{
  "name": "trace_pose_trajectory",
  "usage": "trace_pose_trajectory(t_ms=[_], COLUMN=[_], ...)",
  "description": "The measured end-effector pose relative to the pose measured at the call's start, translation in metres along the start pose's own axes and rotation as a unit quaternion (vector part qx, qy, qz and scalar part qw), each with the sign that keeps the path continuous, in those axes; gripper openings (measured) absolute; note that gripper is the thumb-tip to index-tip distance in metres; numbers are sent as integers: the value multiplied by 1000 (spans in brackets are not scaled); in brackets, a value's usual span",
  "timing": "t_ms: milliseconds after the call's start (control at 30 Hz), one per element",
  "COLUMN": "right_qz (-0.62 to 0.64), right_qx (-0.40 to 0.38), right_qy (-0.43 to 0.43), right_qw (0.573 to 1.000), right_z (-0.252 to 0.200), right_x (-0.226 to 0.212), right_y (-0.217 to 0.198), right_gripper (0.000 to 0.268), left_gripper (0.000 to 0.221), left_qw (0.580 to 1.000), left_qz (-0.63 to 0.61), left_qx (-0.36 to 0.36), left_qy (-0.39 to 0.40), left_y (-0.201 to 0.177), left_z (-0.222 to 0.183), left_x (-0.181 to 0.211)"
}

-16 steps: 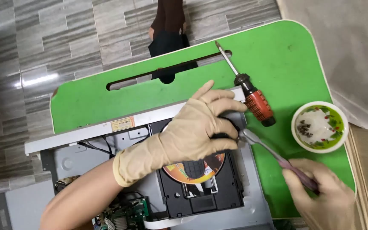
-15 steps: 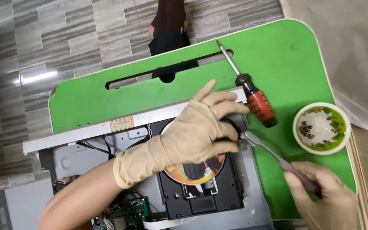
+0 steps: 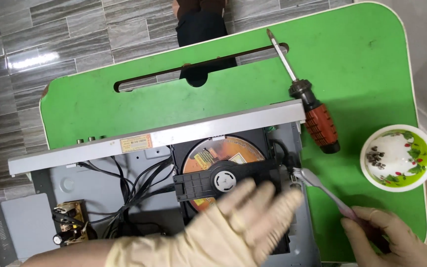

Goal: Cleaning the internal components of a DVD player's optical drive using a screwdriver and a toothbrush.

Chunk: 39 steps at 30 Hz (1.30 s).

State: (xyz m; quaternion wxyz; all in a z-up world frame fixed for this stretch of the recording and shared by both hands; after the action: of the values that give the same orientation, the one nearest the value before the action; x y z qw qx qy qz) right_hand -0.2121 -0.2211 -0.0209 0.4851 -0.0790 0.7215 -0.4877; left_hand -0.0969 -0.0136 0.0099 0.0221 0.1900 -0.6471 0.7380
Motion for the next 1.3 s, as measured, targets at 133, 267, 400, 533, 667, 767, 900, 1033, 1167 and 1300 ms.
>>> trace_pose_trajectory(t_ms=[133,267,400,533,667,767,900,1033,1167,1300], right_qz=[-28,-4,-23,-54,20,-54,-24,-58,-71,-62], right_qx=[-5,-6,-10,-35,-31,-48,-16,-23,-49,-60], right_qy=[13,-10,9,-13,-95,-170,-102,-122,-148,-168], right_qw=[1000,1000,1000,998,995,983,994,991,985,982], right_z=[1,2,2,7,18,34,33,34,24,34], right_x=[-2,6,5,26,36,-17,-12,-17,-31,9], right_y=[1,1,-3,-9,-16,-15,-16,-15,-21,-18], right_gripper=[21,23,19,24,28,23,28,25,30,35], left_gripper=[54,55,52,54,57,57,52,52,50,46], left_qw=[997,978,995,992,994,995,996,995,991,988], left_qz=[39,208,83,95,84,58,19,75,-82,-90], left_qx=[52,22,34,59,45,55,76,62,92,117], left_qy=[-33,-24,-44,-61,-44,-54,-39,-30,-47,-45], left_y=[3,19,26,44,45,45,35,32,34,37], left_z=[7,11,10,10,11,10,12,11,11,13], left_x=[26,31,32,36,39,40,35,36,37,38])
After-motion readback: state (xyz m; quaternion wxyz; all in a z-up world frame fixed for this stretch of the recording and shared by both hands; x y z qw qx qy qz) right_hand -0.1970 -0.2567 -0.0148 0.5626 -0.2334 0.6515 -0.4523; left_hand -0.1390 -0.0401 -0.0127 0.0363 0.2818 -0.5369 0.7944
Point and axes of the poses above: each hand's wrist, its own z-axis towards the middle knuckle, its own y-axis out of the palm, x = y × z, the point moved 7 cm from there along z, towards the middle knuckle, and after that the axes turned 1 degree about -y, right-handed, at the moved point
